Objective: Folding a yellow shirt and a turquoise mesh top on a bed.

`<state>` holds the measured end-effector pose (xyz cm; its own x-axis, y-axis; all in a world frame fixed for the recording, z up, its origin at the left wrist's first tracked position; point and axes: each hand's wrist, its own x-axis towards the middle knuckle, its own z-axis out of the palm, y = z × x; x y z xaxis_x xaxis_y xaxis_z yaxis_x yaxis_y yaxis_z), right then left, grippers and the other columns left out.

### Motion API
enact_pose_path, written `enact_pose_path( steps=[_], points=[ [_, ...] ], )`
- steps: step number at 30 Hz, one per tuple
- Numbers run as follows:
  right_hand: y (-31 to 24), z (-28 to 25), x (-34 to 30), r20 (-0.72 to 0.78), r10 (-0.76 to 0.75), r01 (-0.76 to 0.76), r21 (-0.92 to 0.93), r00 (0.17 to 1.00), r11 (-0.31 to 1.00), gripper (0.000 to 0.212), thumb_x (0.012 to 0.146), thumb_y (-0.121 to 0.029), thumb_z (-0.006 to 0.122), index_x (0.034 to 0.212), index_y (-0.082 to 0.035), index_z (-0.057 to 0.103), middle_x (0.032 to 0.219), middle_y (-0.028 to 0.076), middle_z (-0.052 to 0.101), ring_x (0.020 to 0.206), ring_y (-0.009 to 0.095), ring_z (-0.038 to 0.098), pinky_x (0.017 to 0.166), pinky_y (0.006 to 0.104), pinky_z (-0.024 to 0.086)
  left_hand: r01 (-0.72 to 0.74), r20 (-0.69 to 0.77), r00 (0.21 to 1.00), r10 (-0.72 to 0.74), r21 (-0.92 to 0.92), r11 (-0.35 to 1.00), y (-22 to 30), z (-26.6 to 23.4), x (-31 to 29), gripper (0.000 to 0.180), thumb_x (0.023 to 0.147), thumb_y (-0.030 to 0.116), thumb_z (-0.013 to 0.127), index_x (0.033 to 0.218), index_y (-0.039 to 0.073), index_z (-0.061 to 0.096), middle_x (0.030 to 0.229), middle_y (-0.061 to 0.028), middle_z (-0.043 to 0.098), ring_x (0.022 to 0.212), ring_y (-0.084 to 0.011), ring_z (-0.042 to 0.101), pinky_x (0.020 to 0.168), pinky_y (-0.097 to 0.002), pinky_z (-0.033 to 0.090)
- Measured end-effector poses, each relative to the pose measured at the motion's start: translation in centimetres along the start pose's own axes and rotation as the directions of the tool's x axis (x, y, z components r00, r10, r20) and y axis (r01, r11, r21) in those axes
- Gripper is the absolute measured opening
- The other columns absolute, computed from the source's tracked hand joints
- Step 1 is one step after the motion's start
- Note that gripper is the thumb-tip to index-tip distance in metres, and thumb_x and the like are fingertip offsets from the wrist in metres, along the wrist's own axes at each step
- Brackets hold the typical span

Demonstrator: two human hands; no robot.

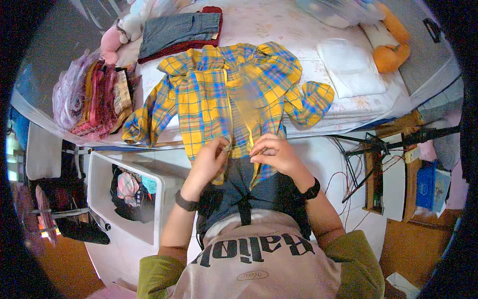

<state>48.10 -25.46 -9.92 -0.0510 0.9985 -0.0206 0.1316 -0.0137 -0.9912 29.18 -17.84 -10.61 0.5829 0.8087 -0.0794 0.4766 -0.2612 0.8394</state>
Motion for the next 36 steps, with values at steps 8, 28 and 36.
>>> enact_pose_path(
  steps=[8, 28, 36],
  points=[
    [-0.3, 2.0, 1.1, -0.093, -0.157, 0.162, 0.044, 0.983, 0.986, 0.007, 0.065, -0.006, 0.064, 0.069, -0.005, 0.059, 0.08, 0.004, 0.05, 0.075, 0.014, 0.053, 0.064, 0.0243, 0.045, 0.007, -0.128, 0.99, -0.061, -0.386, 0.923, 0.1, -1.4, -1.0, 0.008, 0.078, 0.003, 0.049, 0.086, 0.002, 0.049, 0.066, 0.0015, 0.048, 0.062, -0.0063, 0.045, 0.055, -0.0193, 0.038],
    [-1.3, 4.8, 1.5, -0.27, -0.324, 0.289, -0.163, 0.907, 0.944, 0.012, 0.061, -0.001, 0.065, 0.069, -0.005, 0.057, 0.067, 0.006, 0.052, 0.064, 0.019, 0.052, 0.057, 0.026, 0.041, 0.196, 0.024, 0.976, -0.218, -0.539, 0.819, 1.1, -0.8, -0.4, 0.012, 0.08, 0.014, 0.045, 0.071, 0.006, 0.047, 0.064, 0.0034, 0.041, 0.061, -0.0045, 0.037, 0.055, -0.0181, 0.031],
    [-1.1, 4.6, 1.6, -0.218, -0.267, 0.254, -0.086, 0.938, 0.963, 0.011, 0.065, 0.006, 0.06, 0.072, 0.001, 0.055, 0.081, 0.006, 0.047, 0.071, 0.012, 0.052, 0.063, 0.0223, 0.047, 0.149, 0.001, 0.981, -0.192, -0.63, 0.762, 0.6, -0.3, -0.6, 0.018, 0.084, 0.018, 0.044, 0.074, 0.004, 0.047, 0.064, 0.0053, 0.04, 0.061, -0.0031, 0.035, 0.055, -0.0179, 0.031]
  ],
)
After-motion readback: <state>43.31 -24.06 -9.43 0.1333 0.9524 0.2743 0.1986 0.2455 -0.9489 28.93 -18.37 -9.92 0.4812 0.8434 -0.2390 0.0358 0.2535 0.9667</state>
